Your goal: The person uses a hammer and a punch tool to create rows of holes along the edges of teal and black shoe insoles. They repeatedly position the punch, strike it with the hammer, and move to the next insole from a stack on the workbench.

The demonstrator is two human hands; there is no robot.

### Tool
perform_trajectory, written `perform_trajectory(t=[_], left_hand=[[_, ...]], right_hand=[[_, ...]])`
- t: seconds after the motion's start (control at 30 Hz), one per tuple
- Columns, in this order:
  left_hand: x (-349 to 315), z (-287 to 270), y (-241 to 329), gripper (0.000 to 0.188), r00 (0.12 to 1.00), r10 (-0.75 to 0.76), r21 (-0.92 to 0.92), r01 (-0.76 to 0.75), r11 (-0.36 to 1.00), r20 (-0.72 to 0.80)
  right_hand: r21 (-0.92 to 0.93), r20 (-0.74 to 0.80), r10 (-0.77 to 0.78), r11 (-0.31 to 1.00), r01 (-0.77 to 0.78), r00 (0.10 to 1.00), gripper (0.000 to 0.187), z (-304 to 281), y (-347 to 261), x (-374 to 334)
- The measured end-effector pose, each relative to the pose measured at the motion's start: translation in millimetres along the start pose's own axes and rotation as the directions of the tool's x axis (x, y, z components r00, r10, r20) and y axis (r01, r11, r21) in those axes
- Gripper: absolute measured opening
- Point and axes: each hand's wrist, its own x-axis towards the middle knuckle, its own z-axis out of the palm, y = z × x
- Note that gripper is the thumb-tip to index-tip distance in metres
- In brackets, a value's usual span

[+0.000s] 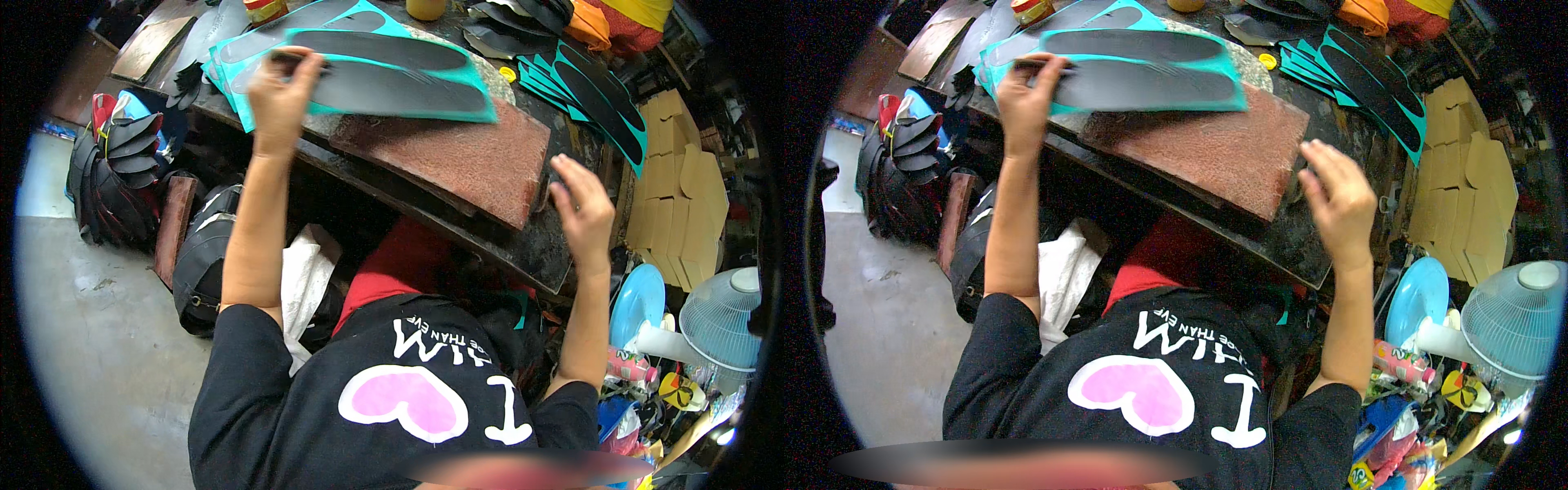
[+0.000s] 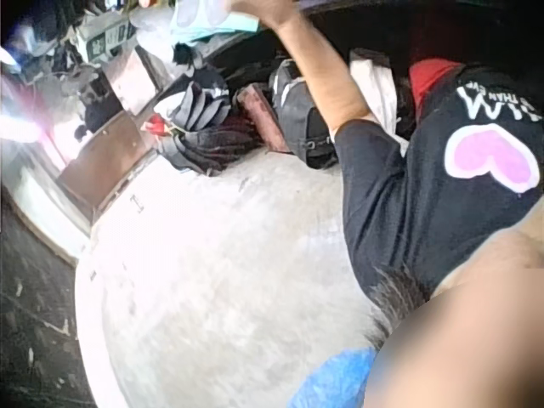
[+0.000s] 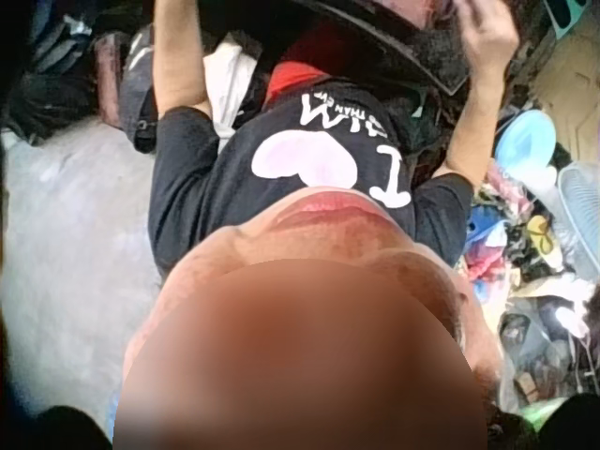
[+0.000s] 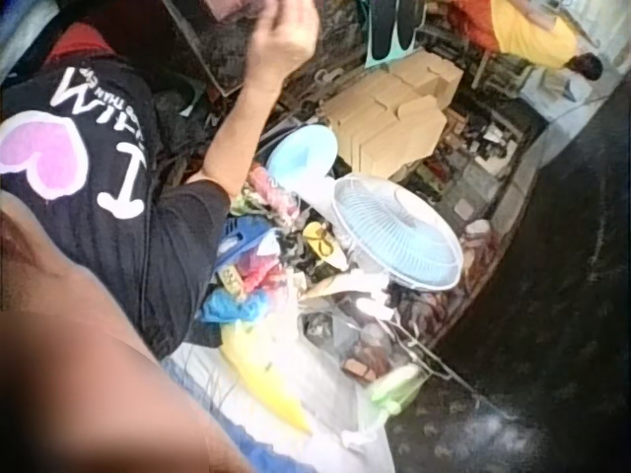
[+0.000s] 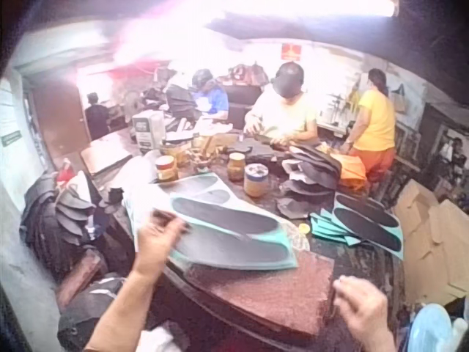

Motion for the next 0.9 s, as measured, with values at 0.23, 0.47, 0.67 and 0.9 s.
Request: perform_trajectory(t=[0.23, 0.47, 0.67, 0.9], left_hand=[[23.4, -55.6, -80.4, 0.018, 0.91, -0.063, 0.53, 0.293, 0.796, -0.409], [-8.4, 16.3, -16.9, 0.018, 0.978, -0.164, -0.175, 0.14, 0.974, -0.131], [-38.5, 72.4, 12.9, 0.013, 0.925, -0.351, -0.155, 0.371, 0.916, 0.144], [-33.6, 61.5, 15.0, 0.014, 0.86, -0.5, -0.507, 0.477, 0.718, 0.101]], right_hand=[[-0.013, -0.035, 0.387, 0.922, -0.388, 0.921, 0.035, 19.8, 162.8, 25.6], [-0.591, -0.061, 0.5, 0.679, -0.435, 0.864, 0.066, 58.3, 261.6, 51.8], [-0.677, 0.034, 0.437, 0.672, -0.301, 0.899, 0.037, 31.5, 227.4, 60.8], [-0.54, -0.344, -0.014, 0.821, -0.186, 0.939, 0.022, -31.4, 48.5, 40.9]])
